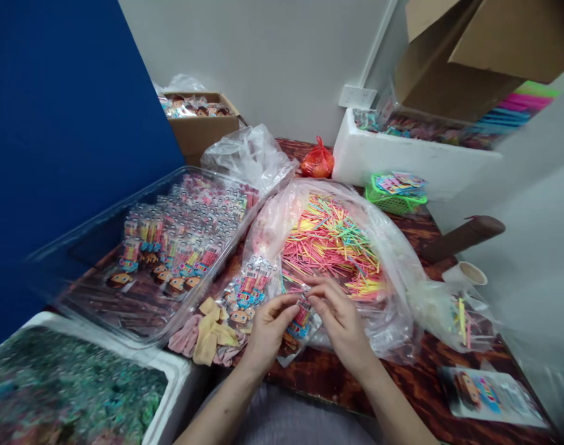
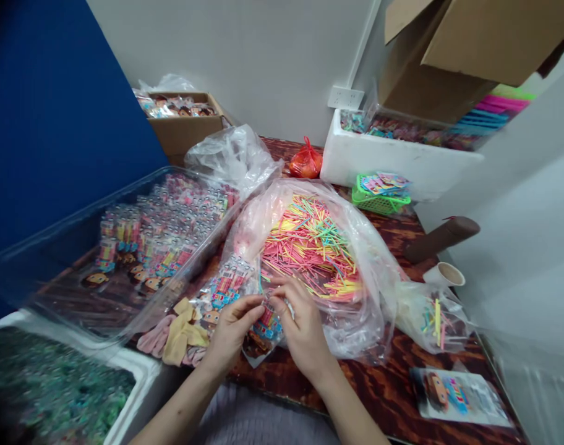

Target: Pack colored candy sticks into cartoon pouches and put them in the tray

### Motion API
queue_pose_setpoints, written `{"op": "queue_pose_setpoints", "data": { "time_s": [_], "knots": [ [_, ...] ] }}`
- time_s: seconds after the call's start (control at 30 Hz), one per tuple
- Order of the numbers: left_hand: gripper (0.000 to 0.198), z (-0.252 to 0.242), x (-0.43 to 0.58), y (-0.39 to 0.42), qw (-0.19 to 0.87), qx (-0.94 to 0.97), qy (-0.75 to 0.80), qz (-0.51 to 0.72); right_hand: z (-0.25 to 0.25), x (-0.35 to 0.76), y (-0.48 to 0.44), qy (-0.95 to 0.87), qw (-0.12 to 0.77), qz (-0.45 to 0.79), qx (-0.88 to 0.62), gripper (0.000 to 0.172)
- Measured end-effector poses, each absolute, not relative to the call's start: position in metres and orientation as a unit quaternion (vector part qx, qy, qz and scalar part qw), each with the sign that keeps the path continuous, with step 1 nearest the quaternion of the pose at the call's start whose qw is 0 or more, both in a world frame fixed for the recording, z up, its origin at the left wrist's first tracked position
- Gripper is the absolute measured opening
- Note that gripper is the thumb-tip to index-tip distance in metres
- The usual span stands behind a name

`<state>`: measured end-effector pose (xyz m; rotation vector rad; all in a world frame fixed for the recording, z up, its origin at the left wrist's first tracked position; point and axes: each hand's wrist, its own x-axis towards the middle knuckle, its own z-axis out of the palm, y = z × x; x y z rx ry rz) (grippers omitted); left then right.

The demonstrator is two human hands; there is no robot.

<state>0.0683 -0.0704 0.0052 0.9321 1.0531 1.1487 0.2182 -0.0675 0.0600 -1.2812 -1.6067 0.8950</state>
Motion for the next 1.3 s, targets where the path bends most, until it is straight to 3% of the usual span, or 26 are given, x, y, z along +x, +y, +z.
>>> {"op": "queue_pose_setpoints", "data": {
  "time_s": [0.27,0.43,0.57,0.7,0.8,0.9,1.1,1.3],
  "knots": [
    [0.025,0.009,0.065,-0.070,0.642,0.418,0.431,0.477,0.061,0.212,-0.068,-0.711,0.364,0.351,-0.489,0.018],
    [0.030,0.013,0.041,-0.064,0.591,0.394,0.501,0.495,0.058,0.215,-0.070,-0.616,0.418,0.471,-0.473,0.024],
    [0.033,0.008,0.012,-0.040,0.488,0.421,0.572,0.507,0.043,0.221,-0.076,-0.562,0.409,0.509,-0.508,0.019],
    [0.026,-0.018,0.005,-0.008,0.236,0.567,0.639,0.464,0.029,0.226,-0.081,-0.569,0.360,0.516,-0.530,0.017],
    [0.026,-0.034,0.006,0.005,0.150,0.626,0.653,0.398,0.024,0.232,-0.084,-0.584,0.338,0.513,-0.530,0.018],
    [0.039,-0.038,-0.001,0.002,0.157,0.639,0.652,0.377,0.017,0.242,-0.086,-0.576,0.344,0.514,-0.535,0.019],
    [0.099,-0.031,-0.017,-0.013,0.183,0.675,0.686,0.203,0.001,0.242,-0.069,-0.528,0.386,0.519,-0.550,0.020],
    [0.098,-0.030,0.000,-0.016,0.135,0.665,0.707,0.199,-0.022,0.188,0.002,-0.621,0.394,0.407,-0.542,0.032]
  ]
}}
